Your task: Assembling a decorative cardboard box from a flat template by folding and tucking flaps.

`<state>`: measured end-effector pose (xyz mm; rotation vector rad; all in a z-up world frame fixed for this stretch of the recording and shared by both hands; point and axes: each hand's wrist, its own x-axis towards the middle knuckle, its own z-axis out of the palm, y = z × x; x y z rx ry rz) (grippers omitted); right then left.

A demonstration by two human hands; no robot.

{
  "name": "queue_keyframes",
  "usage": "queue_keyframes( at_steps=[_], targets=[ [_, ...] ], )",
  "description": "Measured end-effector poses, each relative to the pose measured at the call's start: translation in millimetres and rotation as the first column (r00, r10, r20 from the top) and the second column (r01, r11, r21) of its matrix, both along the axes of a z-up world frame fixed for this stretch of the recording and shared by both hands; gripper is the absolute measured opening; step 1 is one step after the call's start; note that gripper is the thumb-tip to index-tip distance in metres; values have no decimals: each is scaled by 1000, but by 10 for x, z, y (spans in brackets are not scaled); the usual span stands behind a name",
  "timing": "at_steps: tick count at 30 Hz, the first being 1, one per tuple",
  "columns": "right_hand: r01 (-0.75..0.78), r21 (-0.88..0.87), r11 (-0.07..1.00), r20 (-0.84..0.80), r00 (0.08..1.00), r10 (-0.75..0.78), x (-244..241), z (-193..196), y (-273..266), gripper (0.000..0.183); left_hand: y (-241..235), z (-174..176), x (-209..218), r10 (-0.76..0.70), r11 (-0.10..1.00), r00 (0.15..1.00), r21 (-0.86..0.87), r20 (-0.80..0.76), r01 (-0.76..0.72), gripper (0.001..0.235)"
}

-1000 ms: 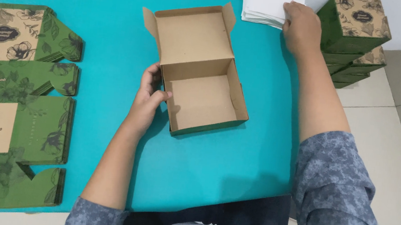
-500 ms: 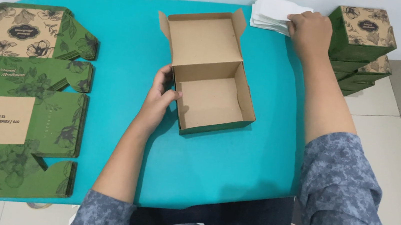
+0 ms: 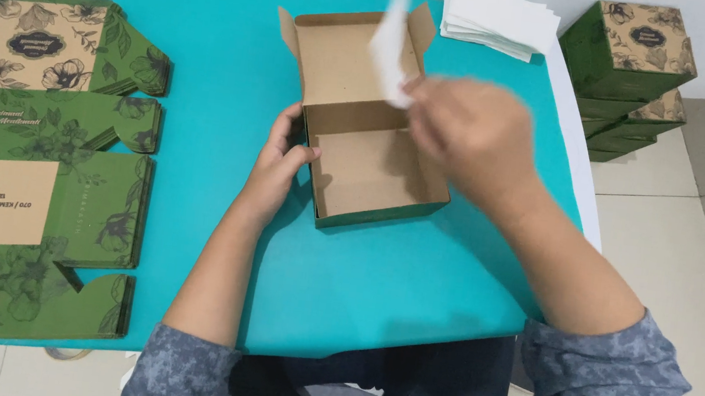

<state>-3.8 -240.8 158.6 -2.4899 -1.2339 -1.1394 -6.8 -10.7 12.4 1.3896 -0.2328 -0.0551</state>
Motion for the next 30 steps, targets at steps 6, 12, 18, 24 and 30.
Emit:
queue_keyframes(
  at_steps=[6,12,18,24,30],
  targets=[
    [-22,-618,786,-575,694,-433,78,-539,225,18,13,10,1,2,1000,1000,-3,-15,-2,61],
    [-123,-627,770,-723,462,-514,106,-349,323,27,10,42,11,-15,999,1000,-35,1,15,61],
    [177,560,809,-437,893,107,549,-186,-152,19,-19,51,21,35,998,999,-48,7,-34,59],
    [727,418,545,-732,-86,676,897,-82,-4,113,-11,78,15,32,997,999,-63,-22,-34,62],
    [442,664,603,-727,192,659,423,30,-113,68,5,-33,65,41,995,997,-90,-65,-47,66]
  ],
)
